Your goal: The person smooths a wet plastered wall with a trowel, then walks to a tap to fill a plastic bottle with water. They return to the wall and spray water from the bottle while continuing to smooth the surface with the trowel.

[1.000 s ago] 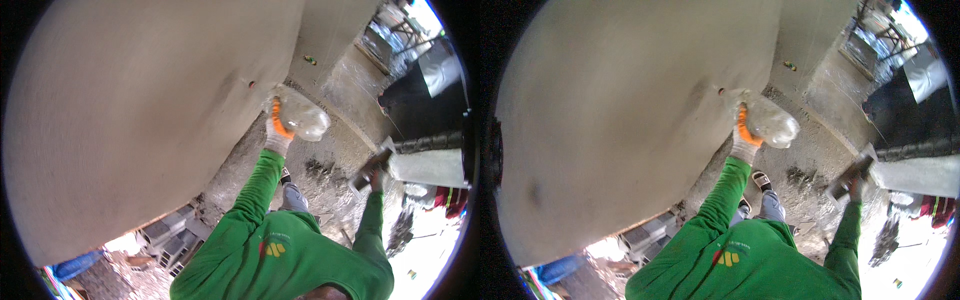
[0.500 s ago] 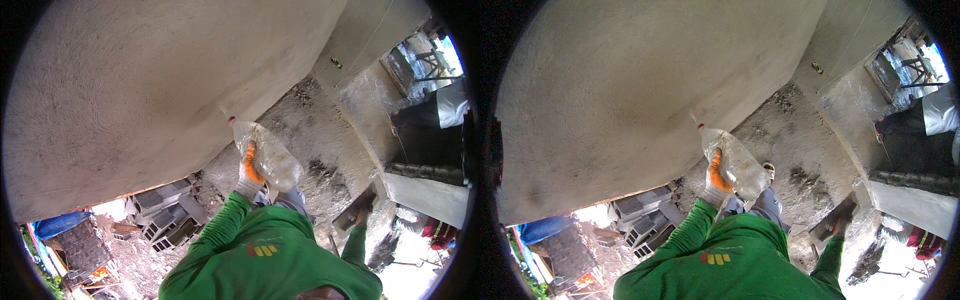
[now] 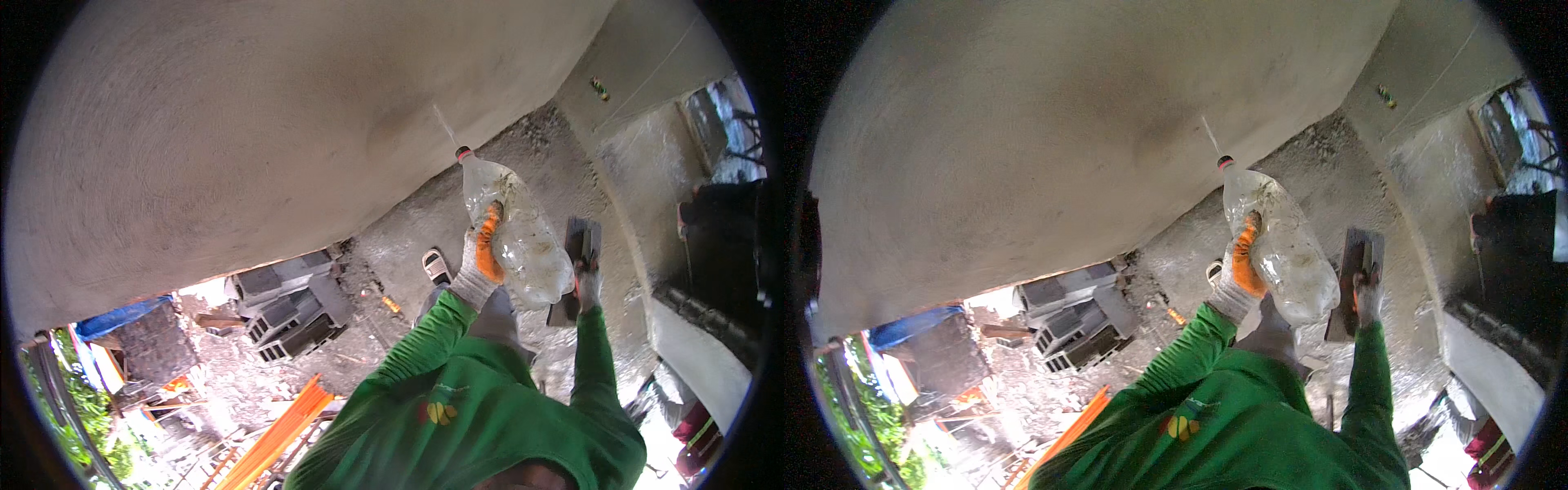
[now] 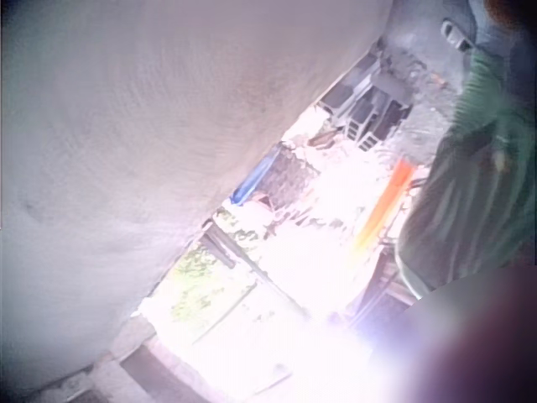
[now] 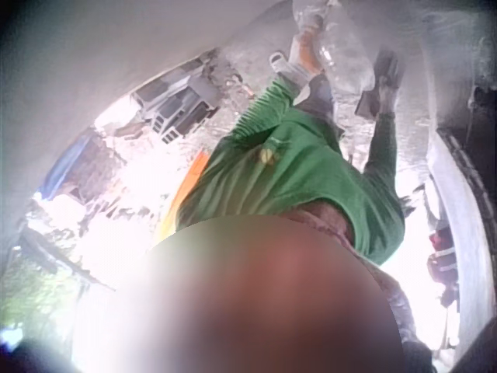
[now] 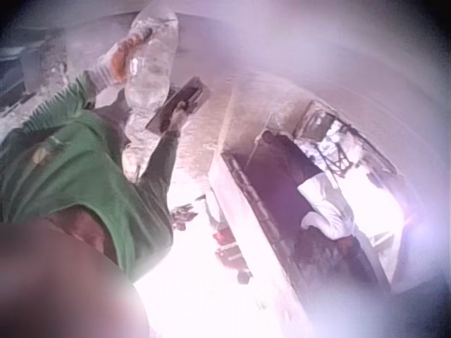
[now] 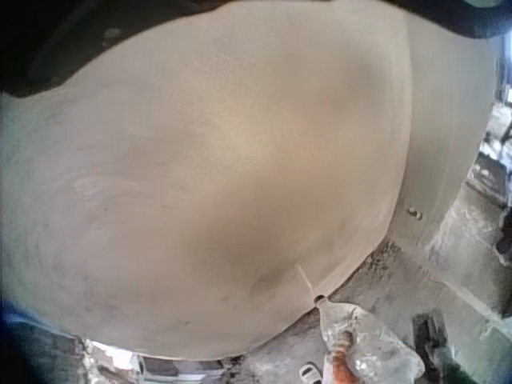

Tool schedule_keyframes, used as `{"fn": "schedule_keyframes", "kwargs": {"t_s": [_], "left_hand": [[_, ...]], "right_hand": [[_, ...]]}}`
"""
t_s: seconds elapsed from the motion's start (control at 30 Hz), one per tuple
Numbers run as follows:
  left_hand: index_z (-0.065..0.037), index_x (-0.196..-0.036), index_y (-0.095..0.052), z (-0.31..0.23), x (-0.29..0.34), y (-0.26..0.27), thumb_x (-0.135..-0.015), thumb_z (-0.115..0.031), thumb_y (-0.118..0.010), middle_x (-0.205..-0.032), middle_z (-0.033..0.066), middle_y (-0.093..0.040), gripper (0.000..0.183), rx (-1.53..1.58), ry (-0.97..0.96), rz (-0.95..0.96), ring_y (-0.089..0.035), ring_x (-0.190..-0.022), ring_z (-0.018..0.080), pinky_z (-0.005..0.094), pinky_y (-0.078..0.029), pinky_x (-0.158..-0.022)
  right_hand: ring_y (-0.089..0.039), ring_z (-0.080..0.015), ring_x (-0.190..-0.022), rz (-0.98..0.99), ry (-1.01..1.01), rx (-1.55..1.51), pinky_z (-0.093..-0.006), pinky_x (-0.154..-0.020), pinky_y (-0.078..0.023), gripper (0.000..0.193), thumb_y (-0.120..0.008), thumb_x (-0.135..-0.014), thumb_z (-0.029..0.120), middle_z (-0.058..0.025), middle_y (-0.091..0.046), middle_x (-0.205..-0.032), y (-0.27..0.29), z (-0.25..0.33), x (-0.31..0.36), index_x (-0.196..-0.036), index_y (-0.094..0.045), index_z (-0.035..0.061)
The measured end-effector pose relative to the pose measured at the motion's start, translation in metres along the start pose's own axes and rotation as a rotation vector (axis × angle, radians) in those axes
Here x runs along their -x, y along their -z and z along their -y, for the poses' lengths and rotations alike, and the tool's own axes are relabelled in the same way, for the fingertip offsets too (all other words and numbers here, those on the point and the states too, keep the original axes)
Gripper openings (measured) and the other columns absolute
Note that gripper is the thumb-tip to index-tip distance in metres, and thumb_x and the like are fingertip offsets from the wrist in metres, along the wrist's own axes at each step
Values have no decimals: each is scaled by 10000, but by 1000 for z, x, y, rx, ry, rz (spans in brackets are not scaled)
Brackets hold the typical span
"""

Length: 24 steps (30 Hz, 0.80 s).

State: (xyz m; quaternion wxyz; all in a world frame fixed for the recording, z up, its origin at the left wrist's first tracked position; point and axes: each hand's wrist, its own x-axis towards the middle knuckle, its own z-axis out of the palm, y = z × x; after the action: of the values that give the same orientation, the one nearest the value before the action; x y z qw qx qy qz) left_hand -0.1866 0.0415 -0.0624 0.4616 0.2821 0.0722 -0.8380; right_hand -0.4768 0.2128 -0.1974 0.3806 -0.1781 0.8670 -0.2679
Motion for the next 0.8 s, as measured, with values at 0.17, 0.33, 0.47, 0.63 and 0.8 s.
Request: {"fn": "schedule_keyframes", "kwargs": {"t_s": [0.17,0.33,0.47,0.63,0.8], "left_hand": [[-124,-1410,-522,-29,37,36,-916,-337,-682,-1400,39,-553,561,-211,-95,-187,-544,-1244,228,429,-460,-1050],[-137,-1448,-473,-103,88,63,-963,-404,-593,-1437,63,-526,566,-277,44,-164,-508,-1294,282,501,-417,-1090],[-124,-1432,-471,-184,116,64,-944,-302,-654,-1392,59,-545,550,-896,-29,-333,-525,-1269,266,496,-458,-1055],[-133,-1451,-388,-276,189,74,-867,-23,-689,-1367,123,-537,666,-1051,-308,-304,-563,-1220,287,487,-524,-992],[-183,-1494,-351,-368,238,160,-819,-7,-716,-1349,104,-522,788,-1275,-560,-394,-588,-1065,236,329,-553,-824]], "right_hand": [[-496,-126,-561,128,-44,-261,-296,-399,-398,572,-628,-934,403,7,-549,-777,-91,60,-11,-1429,-445,183],[-556,-179,-586,319,-121,-428,-345,-438,-470,367,-598,-948,339,-37,-608,-834,-218,102,5,-1252,-557,136],[-597,-258,-588,541,-293,-865,-408,-487,-515,357,-526,-999,397,-107,-628,-807,-372,123,48,-1231,-543,126],[-633,-326,-804,794,-250,-1896,-531,-676,-552,478,-362,-1036,469,-148,-581,-1146,-544,236,153,-1343,-425,109],[-629,-345,-798,419,12,-1350,-528,-724,-517,378,-560,-982,266,-116,-593,-1063,-497,365,184,-1296,-452,84]]}}
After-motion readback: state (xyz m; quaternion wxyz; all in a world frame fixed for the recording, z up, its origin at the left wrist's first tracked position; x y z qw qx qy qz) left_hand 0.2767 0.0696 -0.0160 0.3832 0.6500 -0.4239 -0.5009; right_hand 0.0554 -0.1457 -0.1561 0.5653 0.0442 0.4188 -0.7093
